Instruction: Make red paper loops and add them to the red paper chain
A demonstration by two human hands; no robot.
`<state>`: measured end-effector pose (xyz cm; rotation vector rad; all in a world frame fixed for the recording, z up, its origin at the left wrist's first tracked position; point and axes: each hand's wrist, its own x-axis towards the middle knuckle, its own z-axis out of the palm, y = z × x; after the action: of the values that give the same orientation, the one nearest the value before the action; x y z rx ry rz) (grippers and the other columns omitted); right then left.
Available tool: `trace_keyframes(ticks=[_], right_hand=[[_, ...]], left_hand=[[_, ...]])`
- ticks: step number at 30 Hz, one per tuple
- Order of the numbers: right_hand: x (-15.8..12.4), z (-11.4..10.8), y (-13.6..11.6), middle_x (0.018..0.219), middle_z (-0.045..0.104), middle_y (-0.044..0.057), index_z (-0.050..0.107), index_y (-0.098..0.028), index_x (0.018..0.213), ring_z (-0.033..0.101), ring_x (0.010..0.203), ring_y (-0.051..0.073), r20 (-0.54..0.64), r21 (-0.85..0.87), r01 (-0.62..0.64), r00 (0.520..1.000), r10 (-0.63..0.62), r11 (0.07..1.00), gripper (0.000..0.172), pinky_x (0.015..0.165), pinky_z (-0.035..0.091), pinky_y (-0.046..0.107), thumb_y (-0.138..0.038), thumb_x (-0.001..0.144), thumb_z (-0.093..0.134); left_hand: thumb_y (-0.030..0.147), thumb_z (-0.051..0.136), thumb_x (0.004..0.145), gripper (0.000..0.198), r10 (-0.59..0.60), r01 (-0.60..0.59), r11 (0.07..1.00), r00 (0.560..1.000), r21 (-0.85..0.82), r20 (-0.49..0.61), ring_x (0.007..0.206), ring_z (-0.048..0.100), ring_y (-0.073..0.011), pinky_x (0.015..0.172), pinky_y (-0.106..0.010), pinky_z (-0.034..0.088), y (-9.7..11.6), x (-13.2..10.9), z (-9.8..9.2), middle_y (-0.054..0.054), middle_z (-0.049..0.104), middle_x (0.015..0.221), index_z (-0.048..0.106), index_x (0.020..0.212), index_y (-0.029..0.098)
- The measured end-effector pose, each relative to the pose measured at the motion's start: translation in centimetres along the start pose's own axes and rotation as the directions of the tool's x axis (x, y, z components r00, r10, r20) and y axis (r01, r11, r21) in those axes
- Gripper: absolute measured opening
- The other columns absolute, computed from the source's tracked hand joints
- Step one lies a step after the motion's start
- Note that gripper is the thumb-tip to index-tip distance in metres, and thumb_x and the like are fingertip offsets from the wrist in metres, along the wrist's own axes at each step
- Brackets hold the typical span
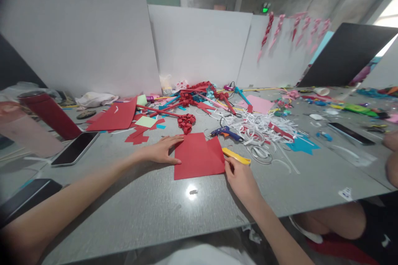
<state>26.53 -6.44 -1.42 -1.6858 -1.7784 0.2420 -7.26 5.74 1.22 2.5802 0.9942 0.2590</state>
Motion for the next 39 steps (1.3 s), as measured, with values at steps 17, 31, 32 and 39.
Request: trace_keyframes(ticks=[17, 31, 32, 39], right_hand=[[-0.9, -0.9, -2.4, 0.124, 0.068, 0.01, 0.067, -0.023, 0.118, 0.063, 0.117, 0.026, -0.112, -0.017, 0.244, 0.963, -0.244, 0.97, 0.027, 0.105, 0.047, 0.042, -0.032, 0.096, 0.054], [-0.7, -0.4, -1.6, 0.113, 0.071, 0.011, 0.07, -0.021, 0.106, 0.062, 0.109, 0.029, -0.076, -0.158, 0.217, 0.97, -0.231, 0.963, 0.021, 0.1, 0.048, 0.046, -0.032, 0.096, 0.056], [-0.6, -0.4, -1.3, 0.107, 0.07, 0.011, 0.069, -0.02, 0.1, 0.062, 0.104, 0.029, -0.12, -0.203, 0.177, 0.972, -0.203, 0.963, 0.019, 0.096, 0.048, 0.046, -0.032, 0.096, 0.055], [-0.7, 0.0, -0.5, 0.096, 0.064, 0.012, 0.066, -0.02, 0.088, 0.056, 0.097, 0.032, -0.135, -0.429, 0.023, 0.987, -0.089, 0.903, 0.021, 0.087, 0.044, 0.049, -0.038, 0.094, 0.056]], left_hand=[[0.077, 0.066, 0.077, 0.104, 0.003, -0.003, 1.0, 1.0, 0.001, -0.003, 0.153, 0.025, -0.0365, 0.126, -0.053, 0.012, 0.2, 0.0, -0.1, -0.015, 0.028, 0.166, 0.033, 0.159, 0.023], [0.077, 0.065, 0.078, 0.1, 0.001, -0.002, 0.999, 1.0, 0.033, 0.023, 0.153, 0.023, -0.0368, 0.125, -0.054, 0.011, 0.2, 0.0, -0.1, -0.015, 0.025, 0.167, 0.036, 0.158, 0.025], [0.077, 0.064, 0.078, 0.099, -0.004, 0.002, 0.999, 0.999, 0.046, 0.032, 0.153, 0.022, -0.0374, 0.125, -0.056, 0.01, 0.3, 0.0, -0.1, -0.015, 0.024, 0.167, 0.037, 0.157, 0.025], [0.075, 0.063, 0.081, 0.085, -0.021, 0.012, 0.994, 0.997, 0.113, 0.076, 0.152, 0.022, -0.0412, 0.12, -0.066, 0.009, 1.7, -0.3, -0.7, -0.016, 0.026, 0.166, 0.046, 0.152, 0.032]])
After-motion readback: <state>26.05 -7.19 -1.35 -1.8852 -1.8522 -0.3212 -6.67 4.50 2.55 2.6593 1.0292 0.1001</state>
